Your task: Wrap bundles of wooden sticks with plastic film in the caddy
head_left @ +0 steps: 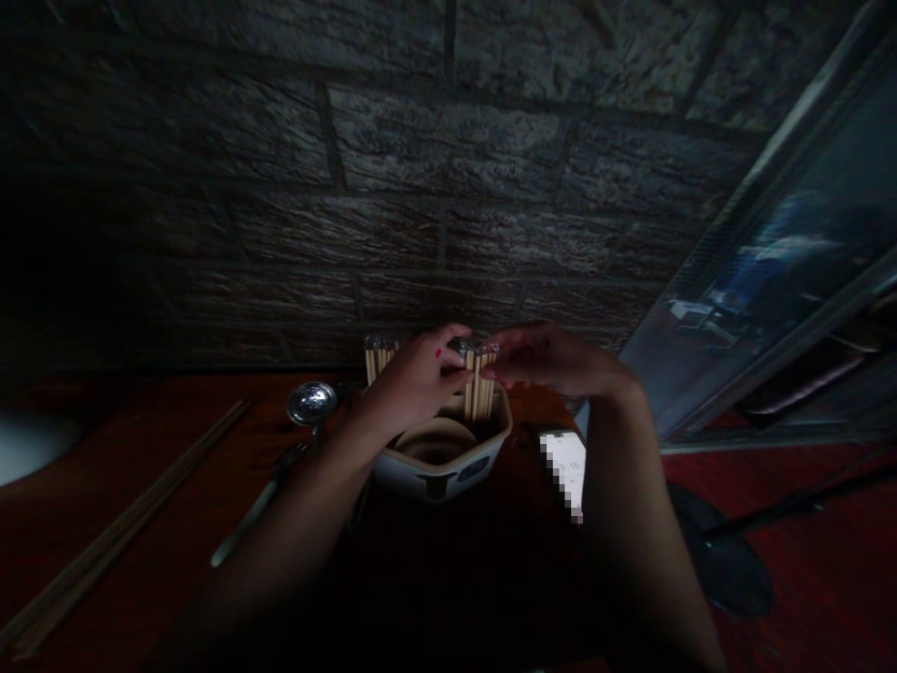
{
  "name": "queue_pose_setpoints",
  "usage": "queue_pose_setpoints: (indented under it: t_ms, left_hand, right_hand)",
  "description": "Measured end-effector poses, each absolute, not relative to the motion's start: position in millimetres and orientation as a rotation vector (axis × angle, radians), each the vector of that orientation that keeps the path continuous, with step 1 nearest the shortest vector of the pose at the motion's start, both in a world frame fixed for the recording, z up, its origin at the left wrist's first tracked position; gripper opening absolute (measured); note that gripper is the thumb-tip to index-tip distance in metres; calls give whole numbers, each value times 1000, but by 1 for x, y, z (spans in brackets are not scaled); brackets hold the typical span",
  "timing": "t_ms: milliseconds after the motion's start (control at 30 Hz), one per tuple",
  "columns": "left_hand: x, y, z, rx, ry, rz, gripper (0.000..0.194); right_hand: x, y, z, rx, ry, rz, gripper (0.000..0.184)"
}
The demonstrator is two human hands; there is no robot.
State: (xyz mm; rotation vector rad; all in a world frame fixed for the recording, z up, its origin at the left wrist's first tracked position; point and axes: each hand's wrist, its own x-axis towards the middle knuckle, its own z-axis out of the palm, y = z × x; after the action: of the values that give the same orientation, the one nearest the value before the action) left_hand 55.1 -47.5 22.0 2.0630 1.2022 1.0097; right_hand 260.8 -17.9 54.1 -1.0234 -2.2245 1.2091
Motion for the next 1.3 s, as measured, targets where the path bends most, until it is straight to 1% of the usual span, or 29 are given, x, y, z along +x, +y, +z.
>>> queue_pose_setpoints:
  t_ms: [200, 400, 733, 933, 1100, 1300]
  left_hand:
    - [56, -48, 21, 1980, 1168, 1034, 37]
    - [57, -49, 23, 1979, 1127, 1059, 30]
    - [63, -44, 13, 2007, 1130, 1072, 26]
    - [62, -43, 14, 1978, 1077, 1040, 11]
    - [62, -43, 16, 1931, 1066, 1038, 9]
    - [62, -41, 14, 1873, 1046, 1032, 13]
  right_hand:
    - [260, -17, 54, -978, -2229, 1203, 26]
    - [262, -18, 54, -1021, -2259, 1100, 23]
    - [261, -20, 54, -1078, -2247, 1091, 25]
    - [262, -21, 57, -1002, -2292, 1128, 30]
    - [261, -22, 60, -1051, -2283, 1105, 26]
    - [261, -19, 58, -1053, -2258, 1165, 30]
